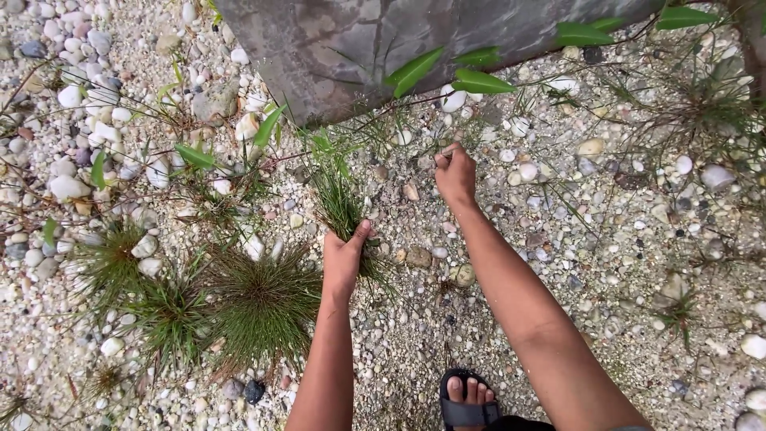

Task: Pulling small weeds and grass from a rocky ground surface by hand and collecting them in one hand.

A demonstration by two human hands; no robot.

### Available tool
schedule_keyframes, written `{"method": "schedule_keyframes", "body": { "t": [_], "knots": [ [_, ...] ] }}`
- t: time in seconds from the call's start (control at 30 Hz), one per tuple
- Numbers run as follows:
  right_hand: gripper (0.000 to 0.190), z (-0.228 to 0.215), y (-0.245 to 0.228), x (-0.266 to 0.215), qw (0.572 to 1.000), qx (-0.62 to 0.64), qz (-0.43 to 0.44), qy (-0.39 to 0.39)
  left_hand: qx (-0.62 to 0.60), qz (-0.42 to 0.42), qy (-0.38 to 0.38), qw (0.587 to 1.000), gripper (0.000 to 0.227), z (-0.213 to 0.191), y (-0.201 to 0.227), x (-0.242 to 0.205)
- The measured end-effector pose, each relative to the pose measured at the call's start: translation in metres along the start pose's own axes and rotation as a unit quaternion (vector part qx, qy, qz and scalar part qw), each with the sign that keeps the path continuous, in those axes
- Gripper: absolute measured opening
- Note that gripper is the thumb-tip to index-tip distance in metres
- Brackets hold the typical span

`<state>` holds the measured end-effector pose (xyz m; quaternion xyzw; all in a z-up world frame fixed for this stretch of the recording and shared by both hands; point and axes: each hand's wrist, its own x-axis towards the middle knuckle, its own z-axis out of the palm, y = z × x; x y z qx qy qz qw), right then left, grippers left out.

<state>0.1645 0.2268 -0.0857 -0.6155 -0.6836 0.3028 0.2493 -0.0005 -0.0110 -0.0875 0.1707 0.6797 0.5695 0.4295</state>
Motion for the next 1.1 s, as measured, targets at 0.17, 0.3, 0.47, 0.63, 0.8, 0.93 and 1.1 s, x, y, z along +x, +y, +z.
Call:
{"method": "schedule_keyframes", "body": {
  "t": [0.17,0.3,0.47,0.63,0.8,0.93,1.1],
  "knots": [
    [0.013,-0.002,-0.025,-0.009,0.999,-0.005,-0.041,-0.011,-0.009,-0.005,-0.001,1.000,0.019,0.001,0.013,-0.002],
    [0.014,0.020,-0.015,-0.003,0.996,-0.026,-0.083,-0.025,-0.004,-0.020,0.006,1.000,0.020,-0.008,0.048,-0.017],
    [0.008,0.024,-0.023,-0.011,0.993,-0.049,-0.104,-0.011,-0.012,-0.031,0.010,0.999,0.020,-0.013,0.011,-0.005],
    [0.009,0.016,-0.014,-0.014,0.992,-0.077,-0.097,-0.028,-0.014,-0.039,0.002,0.999,0.022,0.000,0.017,-0.002],
    [0.009,0.015,0.003,-0.021,0.985,-0.054,-0.160,-0.039,0.007,-0.033,-0.011,0.999,0.024,0.002,0.003,0.003],
    [0.010,0.017,0.019,-0.012,0.978,-0.033,-0.200,-0.055,0.011,-0.045,0.002,0.999,0.022,0.008,0.015,0.003],
    [0.007,0.030,0.005,-0.009,0.994,-0.006,-0.108,0.010,0.018,-0.052,-0.001,0.998,0.029,0.012,0.051,-0.011]
  ]
}}
